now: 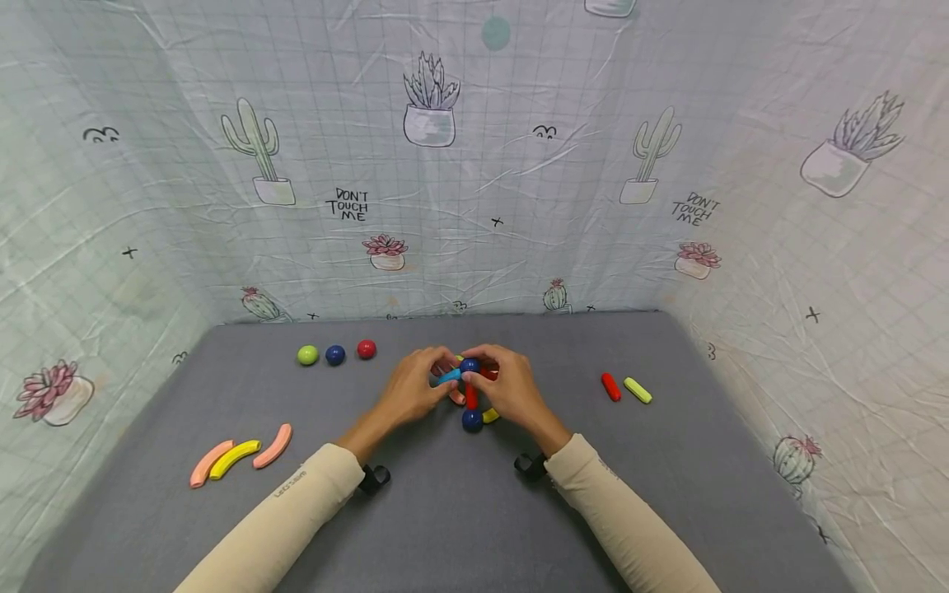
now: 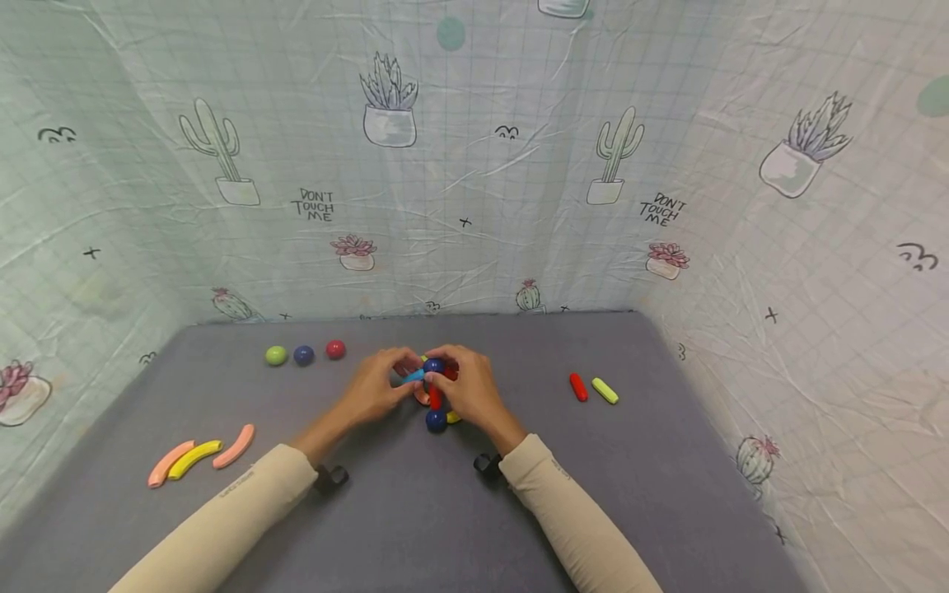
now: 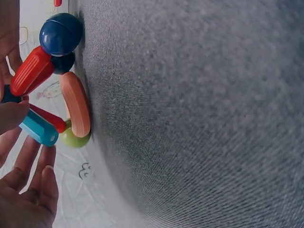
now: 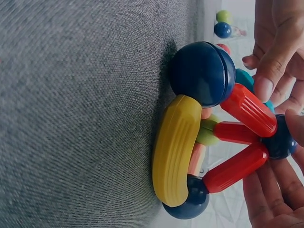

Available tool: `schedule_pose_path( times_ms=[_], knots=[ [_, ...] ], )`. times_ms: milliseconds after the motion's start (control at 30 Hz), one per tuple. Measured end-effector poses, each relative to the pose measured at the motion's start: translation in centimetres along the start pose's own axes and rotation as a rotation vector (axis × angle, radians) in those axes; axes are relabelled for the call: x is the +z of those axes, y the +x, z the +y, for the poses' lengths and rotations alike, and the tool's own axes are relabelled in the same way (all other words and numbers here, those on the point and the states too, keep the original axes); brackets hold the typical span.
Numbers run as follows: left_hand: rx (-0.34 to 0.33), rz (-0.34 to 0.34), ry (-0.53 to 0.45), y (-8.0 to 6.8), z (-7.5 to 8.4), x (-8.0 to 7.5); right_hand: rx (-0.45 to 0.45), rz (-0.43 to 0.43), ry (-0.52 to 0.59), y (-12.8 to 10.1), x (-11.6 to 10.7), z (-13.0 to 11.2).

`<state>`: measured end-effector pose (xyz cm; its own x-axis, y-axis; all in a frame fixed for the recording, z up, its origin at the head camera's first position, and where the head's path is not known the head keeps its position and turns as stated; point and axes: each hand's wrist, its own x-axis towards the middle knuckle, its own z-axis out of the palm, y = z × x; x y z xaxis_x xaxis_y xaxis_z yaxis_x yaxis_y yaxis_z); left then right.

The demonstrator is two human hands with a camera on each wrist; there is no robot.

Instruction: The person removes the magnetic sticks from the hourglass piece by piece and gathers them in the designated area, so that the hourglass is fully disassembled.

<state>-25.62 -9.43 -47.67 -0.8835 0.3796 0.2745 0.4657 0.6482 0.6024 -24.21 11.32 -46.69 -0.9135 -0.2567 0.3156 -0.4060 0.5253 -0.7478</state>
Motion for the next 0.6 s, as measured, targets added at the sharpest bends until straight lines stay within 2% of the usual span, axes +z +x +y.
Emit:
schedule_pose_path(
  times_ms=[333, 600],
  knots=[
    [-0.005, 0.014, -0.022, -0.3, 0.2, -0.3, -0.006, -0.003, 0.019, -0.2, -0.2, 0.1],
    [0.012, 0.111, -0.051, 0.0, 1.4, -0.8, 0.008, -0.001, 0.019, -0.3, -0.2, 0.3]
  ],
)
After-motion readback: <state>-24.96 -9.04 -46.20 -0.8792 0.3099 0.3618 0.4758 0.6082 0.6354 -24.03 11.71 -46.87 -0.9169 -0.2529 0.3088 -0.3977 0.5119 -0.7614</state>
